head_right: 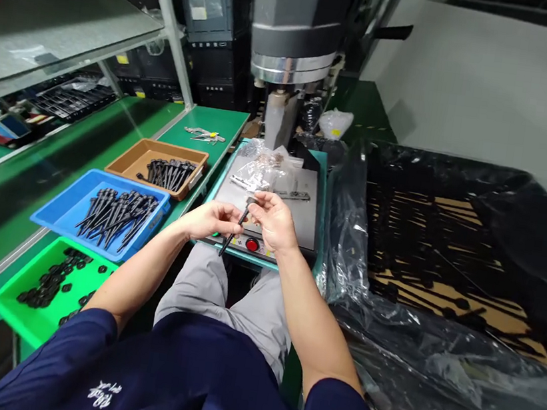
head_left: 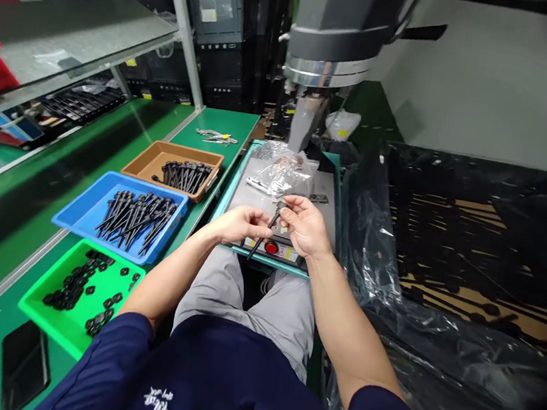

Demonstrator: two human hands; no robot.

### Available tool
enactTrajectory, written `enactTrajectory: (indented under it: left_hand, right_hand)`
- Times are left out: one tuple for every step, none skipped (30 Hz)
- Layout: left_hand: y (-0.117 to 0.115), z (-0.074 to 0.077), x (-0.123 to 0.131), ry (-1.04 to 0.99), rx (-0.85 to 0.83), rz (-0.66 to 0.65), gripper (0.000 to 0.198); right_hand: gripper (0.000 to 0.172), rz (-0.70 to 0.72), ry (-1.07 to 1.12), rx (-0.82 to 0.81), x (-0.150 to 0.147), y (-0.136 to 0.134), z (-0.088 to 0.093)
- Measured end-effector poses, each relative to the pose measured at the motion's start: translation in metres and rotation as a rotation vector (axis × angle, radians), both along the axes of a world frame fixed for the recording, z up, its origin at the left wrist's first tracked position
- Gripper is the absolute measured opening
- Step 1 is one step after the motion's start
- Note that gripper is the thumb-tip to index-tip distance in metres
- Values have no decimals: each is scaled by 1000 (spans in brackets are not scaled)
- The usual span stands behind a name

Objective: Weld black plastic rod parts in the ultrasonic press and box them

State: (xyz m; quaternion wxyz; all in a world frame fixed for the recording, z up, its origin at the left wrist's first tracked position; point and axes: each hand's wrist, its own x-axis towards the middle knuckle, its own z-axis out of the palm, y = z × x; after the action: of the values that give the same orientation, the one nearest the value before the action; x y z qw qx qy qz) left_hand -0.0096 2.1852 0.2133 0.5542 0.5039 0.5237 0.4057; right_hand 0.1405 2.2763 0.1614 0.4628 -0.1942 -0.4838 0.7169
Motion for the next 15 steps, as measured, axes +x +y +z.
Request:
enactTrajectory:
  left_hand:
    - [-3, 0, -2, 53, 28, 17, 24]
    - [-7, 0, -7, 111, 50, 47, 21]
    - [-12, 0, -15, 167, 63, 100, 20]
    - [-18, 1, -28, 214, 65, 182, 19]
    - [-26, 2, -44, 253, 58, 287, 19]
    - [-37, 4, -64, 290, 43, 403, 18]
    - [-50, 6, -86, 333, 24, 518, 17]
    - [-65, 9, -109, 391, -1, 617, 17]
    - [-81, 13, -131, 471, -35, 698, 18]
    - [-96, 16, -153, 575, -74, 764, 19]
    - [-109, 17, -174, 698, -125, 811, 21]
    - [-120, 18, -192, 829, -193, 838, 22]
    - [-128, 17, -209, 951, -267, 857, 23]
    - [-134, 15, -223, 1048, -343, 876, 24]
    - [-138, 12, -235, 1116, -414, 894, 25]
  right_hand:
    - [54, -18, -8, 8, -3, -3, -2]
    - [55, -26, -21, 14, -5, -6, -3]
    - [57, -28, -38, 16, -6, -9, -4]
    - [59, -32, -58, 13, -6, -12, -5]
    - [60, -45, -75, 7, -4, -15, -5]
    - [61, -70, -94, -1, -1, -18, -4]
    - [61, -101, -116, -5, 4, -20, -3]
    - [60, -130, -146, -1, 10, -22, -1]
    - [58, -156, -183, 9, 18, -25, 1]
    - [55, -177, -222, 22, 27, -28, 2]
    - [53, -196, -260, 33, 38, -32, 2]
    - [51, -214, -294, 37, 50, -37, 2]
    - [48, -230, -326, 39, 63, -41, 0]
    - [46, -248, -356, 41, 77, -46, -3]
    - [44, -274, -384, 47, 92, -51, -6]
